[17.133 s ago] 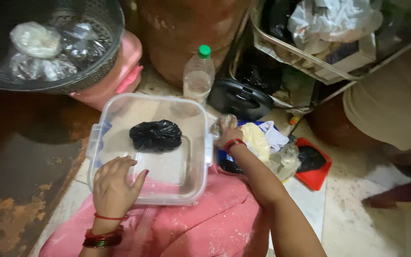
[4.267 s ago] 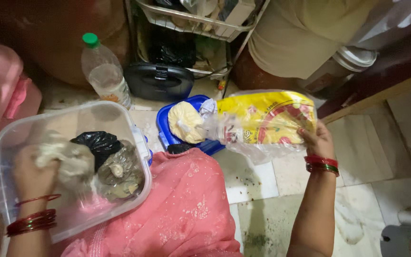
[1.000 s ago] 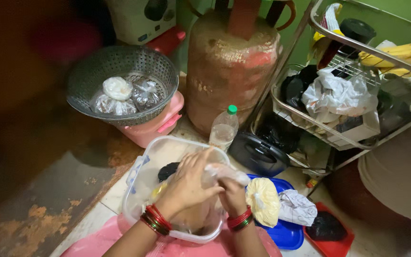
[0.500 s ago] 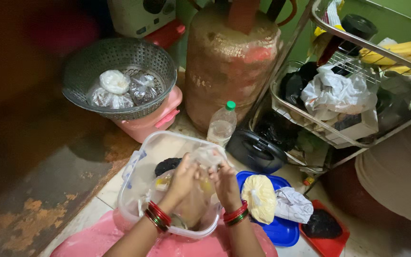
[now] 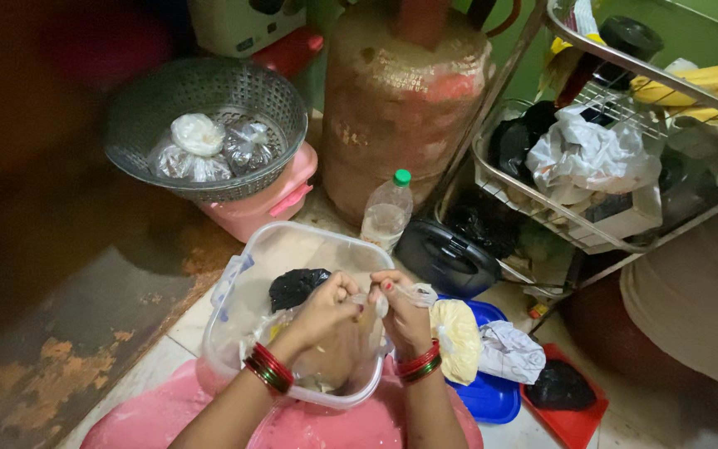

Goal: The person sits on the floor and opens a plastic container. They remove small yellow items from a black bag and place them into the container, then add several other plastic bags containing different items into the same container.

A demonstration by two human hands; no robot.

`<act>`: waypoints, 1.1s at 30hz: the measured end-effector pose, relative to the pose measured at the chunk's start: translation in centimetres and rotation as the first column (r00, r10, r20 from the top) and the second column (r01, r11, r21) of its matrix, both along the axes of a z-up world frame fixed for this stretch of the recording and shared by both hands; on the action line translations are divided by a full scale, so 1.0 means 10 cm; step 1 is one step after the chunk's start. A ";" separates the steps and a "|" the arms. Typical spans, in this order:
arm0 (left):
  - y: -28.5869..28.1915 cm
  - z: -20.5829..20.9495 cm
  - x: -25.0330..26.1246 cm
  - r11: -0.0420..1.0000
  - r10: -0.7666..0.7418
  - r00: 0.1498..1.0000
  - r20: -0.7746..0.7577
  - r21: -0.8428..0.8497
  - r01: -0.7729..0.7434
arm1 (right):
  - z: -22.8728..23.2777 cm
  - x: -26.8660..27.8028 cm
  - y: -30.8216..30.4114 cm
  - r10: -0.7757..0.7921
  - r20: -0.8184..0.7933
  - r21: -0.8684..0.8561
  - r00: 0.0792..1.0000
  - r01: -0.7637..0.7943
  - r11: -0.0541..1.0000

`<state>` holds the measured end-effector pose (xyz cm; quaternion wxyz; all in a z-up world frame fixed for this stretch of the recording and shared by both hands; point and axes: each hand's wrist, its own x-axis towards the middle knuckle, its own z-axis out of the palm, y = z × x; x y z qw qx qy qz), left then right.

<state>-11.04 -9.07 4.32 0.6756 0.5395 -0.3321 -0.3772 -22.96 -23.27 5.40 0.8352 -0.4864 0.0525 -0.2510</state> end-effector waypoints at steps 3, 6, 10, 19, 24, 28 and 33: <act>-0.02 -0.05 0.07 0.998 0.011 0.981 -0.191 -0.059 -0.023 | 0.19 -0.10 -0.03 0.022 -0.055 -0.475 0.998 -0.046 0.879; 0.02 -0.03 0.07 0.987 0.158 0.982 0.101 0.009 -0.160 | 0.39 -0.15 0.00 -0.049 0.047 -0.843 0.998 0.066 0.534; 0.05 0.03 0.01 0.973 0.203 0.957 0.208 0.071 -0.221 | 0.47 -0.07 0.19 -0.356 0.189 -0.927 0.915 0.285 0.242; -0.01 0.09 0.14 0.992 0.101 0.989 0.106 0.064 -0.109 | 0.41 -0.02 0.38 -0.461 0.425 -0.876 0.779 0.483 0.009; 0.19 0.31 0.37 0.834 0.487 0.730 0.480 -0.006 -0.552 | 0.58 -0.08 0.30 -0.365 0.234 -0.956 0.901 0.281 0.081; 0.45 0.46 0.85 0.674 0.679 0.628 0.380 0.018 -0.739 | 0.69 -0.22 0.16 -0.334 -0.068 -0.964 0.940 0.025 0.266; 0.63 0.35 1.12 0.639 0.694 0.543 0.474 -0.056 -0.768 | 0.59 -0.30 0.09 -0.147 -0.380 -0.793 0.913 -0.240 0.560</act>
